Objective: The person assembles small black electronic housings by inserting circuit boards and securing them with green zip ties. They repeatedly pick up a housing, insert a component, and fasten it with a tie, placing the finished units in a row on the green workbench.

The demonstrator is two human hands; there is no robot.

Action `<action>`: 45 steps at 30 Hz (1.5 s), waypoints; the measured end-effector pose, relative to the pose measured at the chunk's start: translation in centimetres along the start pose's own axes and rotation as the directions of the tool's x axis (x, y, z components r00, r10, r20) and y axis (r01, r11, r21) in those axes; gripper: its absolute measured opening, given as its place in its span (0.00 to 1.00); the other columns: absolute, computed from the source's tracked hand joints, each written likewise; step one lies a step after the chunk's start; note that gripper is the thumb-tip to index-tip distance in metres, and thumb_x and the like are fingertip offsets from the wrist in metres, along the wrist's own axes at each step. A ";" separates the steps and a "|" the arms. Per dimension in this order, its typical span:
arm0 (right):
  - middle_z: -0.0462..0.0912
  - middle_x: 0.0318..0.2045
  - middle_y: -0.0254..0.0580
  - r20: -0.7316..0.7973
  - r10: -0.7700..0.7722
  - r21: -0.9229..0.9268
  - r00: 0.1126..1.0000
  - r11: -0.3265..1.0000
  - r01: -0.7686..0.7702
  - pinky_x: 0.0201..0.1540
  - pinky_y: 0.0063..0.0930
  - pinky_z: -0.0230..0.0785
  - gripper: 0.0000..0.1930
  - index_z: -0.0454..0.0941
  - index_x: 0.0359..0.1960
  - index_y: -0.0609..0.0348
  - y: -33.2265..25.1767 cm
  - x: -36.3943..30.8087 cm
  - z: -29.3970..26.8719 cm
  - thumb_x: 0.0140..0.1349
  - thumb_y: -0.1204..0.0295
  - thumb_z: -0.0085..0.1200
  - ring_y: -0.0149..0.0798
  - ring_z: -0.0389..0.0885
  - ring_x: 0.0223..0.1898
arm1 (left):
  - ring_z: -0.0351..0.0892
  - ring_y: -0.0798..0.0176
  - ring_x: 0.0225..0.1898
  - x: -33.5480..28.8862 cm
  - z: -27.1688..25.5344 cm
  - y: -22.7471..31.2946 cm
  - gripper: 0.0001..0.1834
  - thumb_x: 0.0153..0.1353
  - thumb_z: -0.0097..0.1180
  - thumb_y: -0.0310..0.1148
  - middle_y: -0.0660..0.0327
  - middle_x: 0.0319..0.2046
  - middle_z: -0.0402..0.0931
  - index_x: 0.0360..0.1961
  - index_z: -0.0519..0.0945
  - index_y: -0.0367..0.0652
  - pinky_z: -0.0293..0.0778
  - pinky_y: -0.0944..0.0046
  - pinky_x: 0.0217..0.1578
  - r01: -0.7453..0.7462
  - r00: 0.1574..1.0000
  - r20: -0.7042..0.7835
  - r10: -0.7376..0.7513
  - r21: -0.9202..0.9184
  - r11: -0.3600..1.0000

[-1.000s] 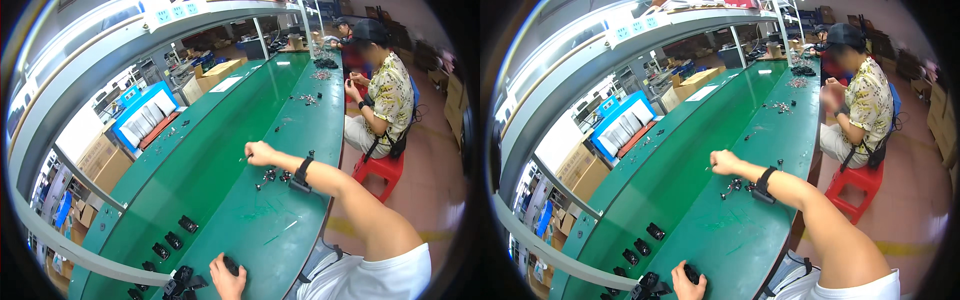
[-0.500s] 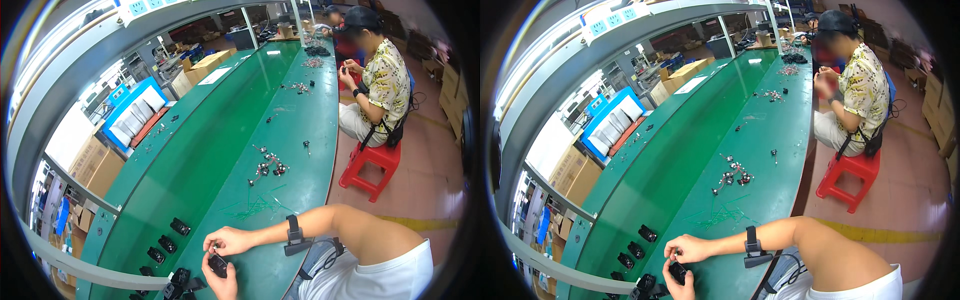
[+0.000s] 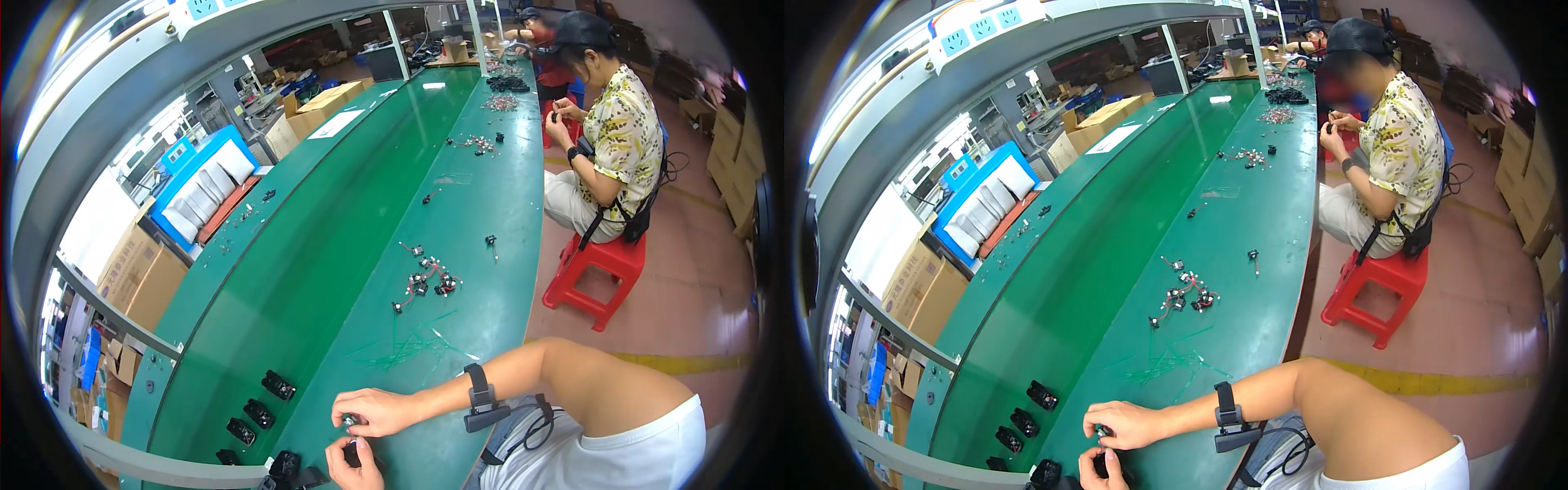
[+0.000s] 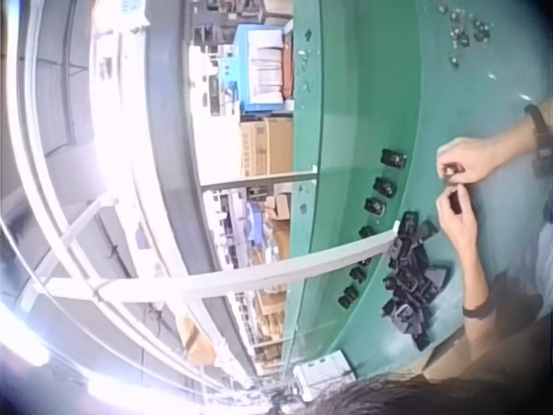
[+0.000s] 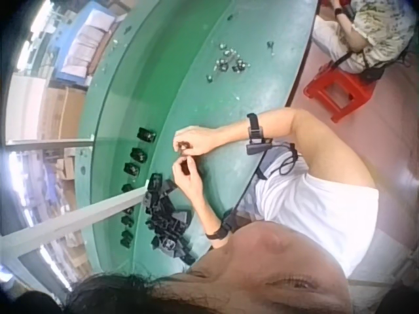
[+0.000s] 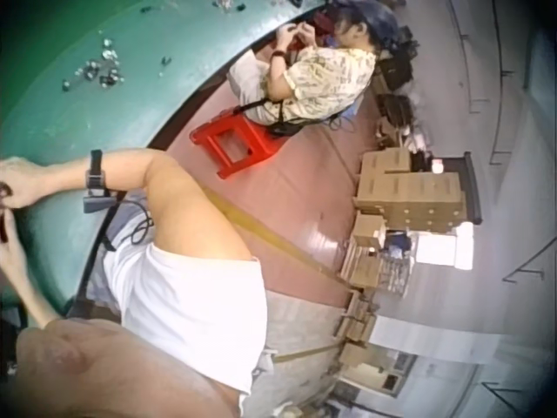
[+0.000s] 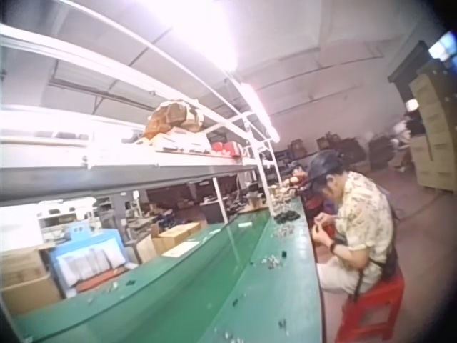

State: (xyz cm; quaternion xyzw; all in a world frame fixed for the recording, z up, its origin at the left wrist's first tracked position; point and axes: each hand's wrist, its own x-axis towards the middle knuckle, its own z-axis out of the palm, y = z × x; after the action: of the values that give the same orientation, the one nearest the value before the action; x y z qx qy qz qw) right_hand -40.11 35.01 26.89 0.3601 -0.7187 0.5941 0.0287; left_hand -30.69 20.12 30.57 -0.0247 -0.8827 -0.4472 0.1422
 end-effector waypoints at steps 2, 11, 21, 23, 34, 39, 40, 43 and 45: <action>0.77 0.38 0.38 -0.063 -0.021 0.019 0.998 1.000 0.023 0.35 0.31 0.75 0.07 0.80 0.38 0.59 0.0 0.1 0.1 0.58 0.76 0.60 0.36 0.81 0.32 | 0.78 0.56 0.37 0.1 0.0 0.1 0.15 0.67 0.60 0.37 0.51 0.37 0.79 0.42 0.79 0.32 0.74 0.60 0.42 -0.003 1.000 -0.004 0.003 -0.013 1.000; 0.78 0.36 0.38 0.048 0.015 -0.060 0.999 0.998 -0.012 0.38 0.35 0.74 0.06 0.86 0.36 0.57 0.0 -0.2 -0.2 0.58 0.71 0.63 0.40 0.79 0.33 | 0.77 0.59 0.38 -0.2 0.0 -0.1 0.14 0.67 0.61 0.35 0.53 0.37 0.79 0.43 0.78 0.33 0.74 0.61 0.44 0.010 1.000 0.007 -0.009 -0.097 0.995; 0.82 0.35 0.36 -0.042 -0.100 -0.090 0.994 0.991 0.096 0.43 0.39 0.73 0.05 0.85 0.33 0.55 0.0 -0.2 0.3 0.57 0.71 0.61 0.43 0.79 0.40 | 0.75 0.66 0.41 -0.4 0.3 -1.5 0.12 0.67 0.61 0.31 0.59 0.39 0.77 0.45 0.77 0.33 0.74 0.66 0.45 0.044 0.998 0.059 -0.033 -0.204 0.978; 0.83 0.35 0.36 -0.043 -0.130 -0.066 0.991 0.990 0.127 0.43 0.39 0.73 0.05 0.84 0.33 0.56 0.0 -0.1 0.1 0.57 0.71 0.60 0.43 0.79 0.40 | 0.75 0.66 0.41 -0.2 0.2 -1.7 0.13 0.67 0.61 0.31 0.59 0.40 0.77 0.46 0.76 0.33 0.73 0.66 0.46 0.057 0.996 0.081 -0.040 -0.215 0.975; 0.85 0.36 0.39 -0.039 -0.087 0.020 0.995 0.996 0.088 0.42 0.33 0.78 0.07 0.81 0.39 0.61 -0.6 0.4 -1.0 0.60 0.76 0.62 0.38 0.83 0.38 | 0.74 0.65 0.44 0.2 0.2 -3.3 0.15 0.70 0.58 0.33 0.57 0.45 0.75 0.52 0.72 0.34 0.72 0.66 0.49 0.181 0.982 -0.005 -0.189 -0.279 0.943; 0.84 0.37 0.40 -0.028 -0.144 0.023 0.989 0.989 0.145 0.41 0.33 0.79 0.06 0.80 0.39 0.62 -0.8 0.1 -0.3 0.60 0.77 0.62 0.40 0.83 0.38 | 0.76 0.66 0.43 0.1 0.5 -4.5 0.13 0.71 0.55 0.32 0.57 0.46 0.76 0.52 0.73 0.37 0.75 0.68 0.42 0.294 0.951 0.085 -0.298 -0.548 0.783; 0.84 0.37 0.40 -0.030 -0.130 0.022 0.991 0.991 0.131 0.40 0.33 0.79 0.06 0.80 0.39 0.63 -0.9 0.2 -0.5 0.61 0.77 0.62 0.39 0.83 0.38 | 0.77 0.66 0.43 0.2 0.3 -3.7 0.13 0.71 0.55 0.31 0.57 0.46 0.76 0.52 0.72 0.37 0.76 0.68 0.41 0.312 0.942 0.100 -0.319 -0.604 0.733; 0.84 0.38 0.39 0.002 -0.090 0.069 0.996 0.994 0.090 0.40 0.32 0.79 0.06 0.81 0.40 0.62 -1.2 -0.1 -0.3 0.62 0.76 0.62 0.39 0.83 0.38 | 0.78 0.64 0.46 0.0 -0.2 -3.4 0.21 0.66 0.58 0.25 0.57 0.50 0.75 0.59 0.70 0.39 0.78 0.66 0.43 0.372 0.922 0.172 -0.347 -0.640 0.673; 0.84 0.38 0.39 -0.009 -0.139 0.092 0.990 0.986 0.139 0.39 0.32 0.80 0.07 0.81 0.41 0.62 -1.2 0.1 -0.2 0.62 0.76 0.62 0.39 0.82 0.38 | 0.78 0.61 0.50 0.0 -0.6 -3.2 0.31 0.61 0.62 0.20 0.57 0.55 0.73 0.65 0.66 0.39 0.77 0.64 0.48 0.399 0.912 0.216 -0.350 -0.667 0.629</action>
State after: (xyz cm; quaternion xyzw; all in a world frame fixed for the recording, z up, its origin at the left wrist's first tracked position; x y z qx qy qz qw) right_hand -39.56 35.08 28.00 0.4095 -0.6636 0.6237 0.0542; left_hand -31.05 17.68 28.39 0.0928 -0.6372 -0.7651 -0.0028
